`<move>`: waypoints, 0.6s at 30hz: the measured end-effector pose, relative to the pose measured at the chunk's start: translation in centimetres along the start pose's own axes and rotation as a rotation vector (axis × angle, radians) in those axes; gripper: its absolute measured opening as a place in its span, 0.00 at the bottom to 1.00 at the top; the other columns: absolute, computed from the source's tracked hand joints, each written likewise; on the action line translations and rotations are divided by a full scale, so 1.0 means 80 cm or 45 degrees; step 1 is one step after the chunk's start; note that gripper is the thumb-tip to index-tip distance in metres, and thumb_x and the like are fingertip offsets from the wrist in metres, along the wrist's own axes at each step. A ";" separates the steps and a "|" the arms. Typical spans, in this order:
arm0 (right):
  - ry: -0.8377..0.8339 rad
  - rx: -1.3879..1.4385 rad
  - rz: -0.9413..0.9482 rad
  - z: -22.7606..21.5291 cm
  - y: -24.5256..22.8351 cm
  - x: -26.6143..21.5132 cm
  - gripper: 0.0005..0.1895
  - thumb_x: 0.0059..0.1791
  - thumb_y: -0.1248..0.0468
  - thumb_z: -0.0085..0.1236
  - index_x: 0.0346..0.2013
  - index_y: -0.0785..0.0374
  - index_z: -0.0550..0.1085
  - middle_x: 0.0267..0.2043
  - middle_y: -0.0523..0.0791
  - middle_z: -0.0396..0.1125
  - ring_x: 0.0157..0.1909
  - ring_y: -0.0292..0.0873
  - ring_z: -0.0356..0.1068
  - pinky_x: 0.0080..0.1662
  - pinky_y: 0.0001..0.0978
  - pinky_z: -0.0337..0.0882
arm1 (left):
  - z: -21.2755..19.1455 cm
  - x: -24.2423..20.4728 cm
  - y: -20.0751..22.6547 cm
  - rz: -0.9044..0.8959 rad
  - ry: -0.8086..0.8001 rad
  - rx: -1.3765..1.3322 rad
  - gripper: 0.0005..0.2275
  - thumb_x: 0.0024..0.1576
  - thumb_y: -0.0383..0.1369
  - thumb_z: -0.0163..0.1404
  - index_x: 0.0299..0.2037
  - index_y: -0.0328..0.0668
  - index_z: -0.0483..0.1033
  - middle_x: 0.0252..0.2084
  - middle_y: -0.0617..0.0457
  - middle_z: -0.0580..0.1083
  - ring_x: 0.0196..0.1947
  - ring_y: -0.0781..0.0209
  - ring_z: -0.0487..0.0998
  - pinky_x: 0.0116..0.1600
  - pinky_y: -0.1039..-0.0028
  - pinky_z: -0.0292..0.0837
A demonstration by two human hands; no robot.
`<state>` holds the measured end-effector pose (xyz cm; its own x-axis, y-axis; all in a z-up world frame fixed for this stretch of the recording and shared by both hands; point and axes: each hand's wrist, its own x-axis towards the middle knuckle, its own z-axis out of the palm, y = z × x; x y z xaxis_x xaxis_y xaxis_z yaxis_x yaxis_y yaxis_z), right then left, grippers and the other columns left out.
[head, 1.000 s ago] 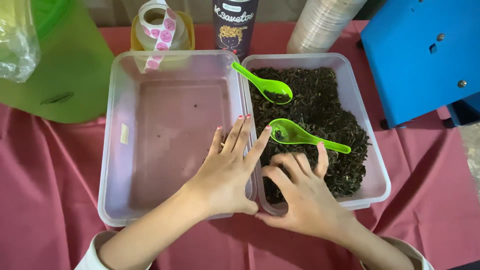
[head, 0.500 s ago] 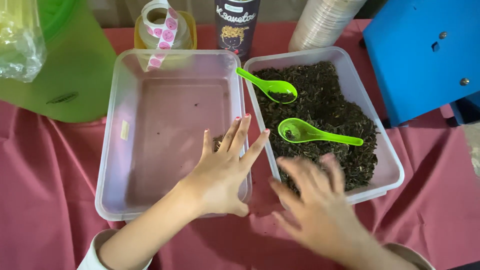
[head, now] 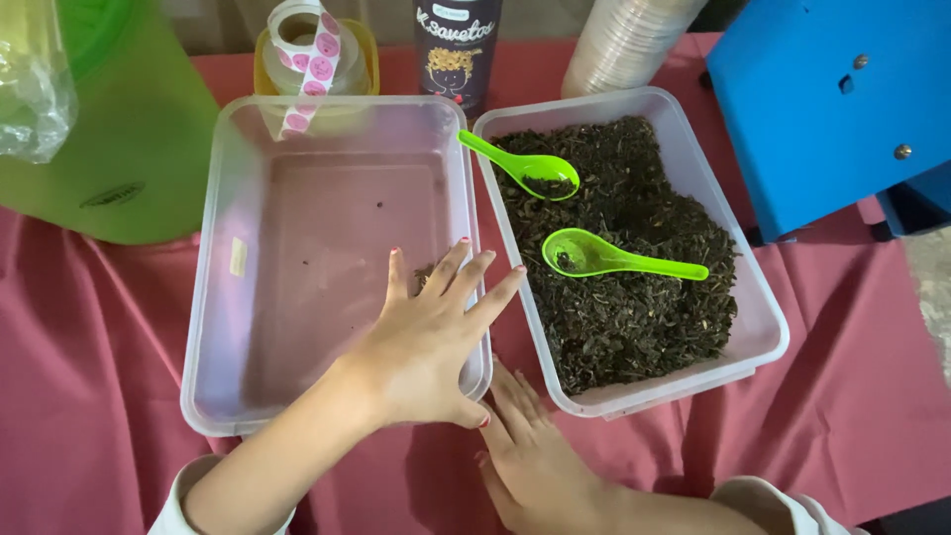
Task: Sorting and transferring dried tea leaves between plastic containers using hands and a spoon
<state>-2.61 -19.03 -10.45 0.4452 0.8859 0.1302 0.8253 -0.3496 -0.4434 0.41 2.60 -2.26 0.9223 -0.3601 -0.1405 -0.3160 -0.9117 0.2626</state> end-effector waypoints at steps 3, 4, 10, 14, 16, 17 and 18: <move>0.068 -0.053 0.032 -0.004 -0.003 0.007 0.36 0.44 0.65 0.51 0.67 0.70 0.58 0.73 0.66 0.50 0.76 0.68 0.45 0.72 0.62 0.44 | 0.004 -0.001 -0.002 0.032 0.066 -0.021 0.67 0.32 0.60 0.78 0.77 0.51 0.41 0.74 0.37 0.48 0.76 0.37 0.39 0.59 0.15 0.36; 0.065 -0.052 0.031 -0.011 -0.006 0.011 0.36 0.44 0.65 0.51 0.67 0.70 0.58 0.73 0.66 0.50 0.76 0.68 0.45 0.72 0.62 0.44 | 0.009 -0.001 -0.004 0.029 0.066 -0.023 0.67 0.32 0.60 0.78 0.77 0.51 0.41 0.74 0.37 0.48 0.76 0.37 0.39 0.59 0.15 0.36; 0.092 0.237 0.277 -0.024 -0.007 0.034 0.39 0.50 0.70 0.42 0.74 0.73 0.42 0.79 0.62 0.36 0.81 0.61 0.33 0.75 0.52 0.38 | 0.010 -0.001 -0.007 0.167 0.216 -0.143 0.66 0.31 0.54 0.78 0.77 0.44 0.43 0.70 0.30 0.55 0.75 0.32 0.45 0.70 0.48 0.47; 0.217 0.394 0.349 -0.026 -0.002 0.059 0.44 0.41 0.79 0.36 0.74 0.70 0.46 0.77 0.60 0.42 0.80 0.58 0.38 0.75 0.47 0.41 | 0.002 -0.006 -0.004 0.088 0.161 -0.224 0.61 0.37 0.49 0.74 0.77 0.45 0.42 0.69 0.37 0.58 0.74 0.39 0.51 0.66 0.49 0.57; 0.308 0.363 0.276 -0.017 0.006 0.064 0.46 0.37 0.81 0.37 0.73 0.72 0.49 0.77 0.61 0.44 0.80 0.59 0.40 0.76 0.46 0.38 | 0.001 -0.007 -0.005 0.131 0.273 -0.201 0.60 0.35 0.50 0.73 0.76 0.42 0.46 0.65 0.37 0.64 0.71 0.38 0.58 0.67 0.53 0.56; 0.255 0.359 0.378 -0.007 0.009 0.064 0.46 0.39 0.80 0.36 0.74 0.69 0.48 0.78 0.57 0.43 0.81 0.55 0.37 0.76 0.45 0.38 | -0.002 -0.007 -0.005 0.107 0.211 -0.241 0.59 0.38 0.50 0.73 0.77 0.42 0.44 0.65 0.36 0.63 0.71 0.37 0.57 0.68 0.53 0.54; 0.203 0.354 0.479 0.002 0.012 0.063 0.46 0.41 0.80 0.36 0.75 0.65 0.46 0.80 0.53 0.42 0.81 0.52 0.34 0.75 0.43 0.38 | -0.006 -0.007 -0.005 0.085 0.149 -0.280 0.59 0.40 0.50 0.72 0.78 0.43 0.42 0.66 0.34 0.61 0.70 0.36 0.56 0.69 0.53 0.51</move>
<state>0.40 -14.82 -10.36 0.7598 0.6489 0.0401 0.4831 -0.5223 -0.7027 0.13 3.27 -1.87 0.9246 -0.3810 -0.0077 -0.3328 -0.8172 0.4705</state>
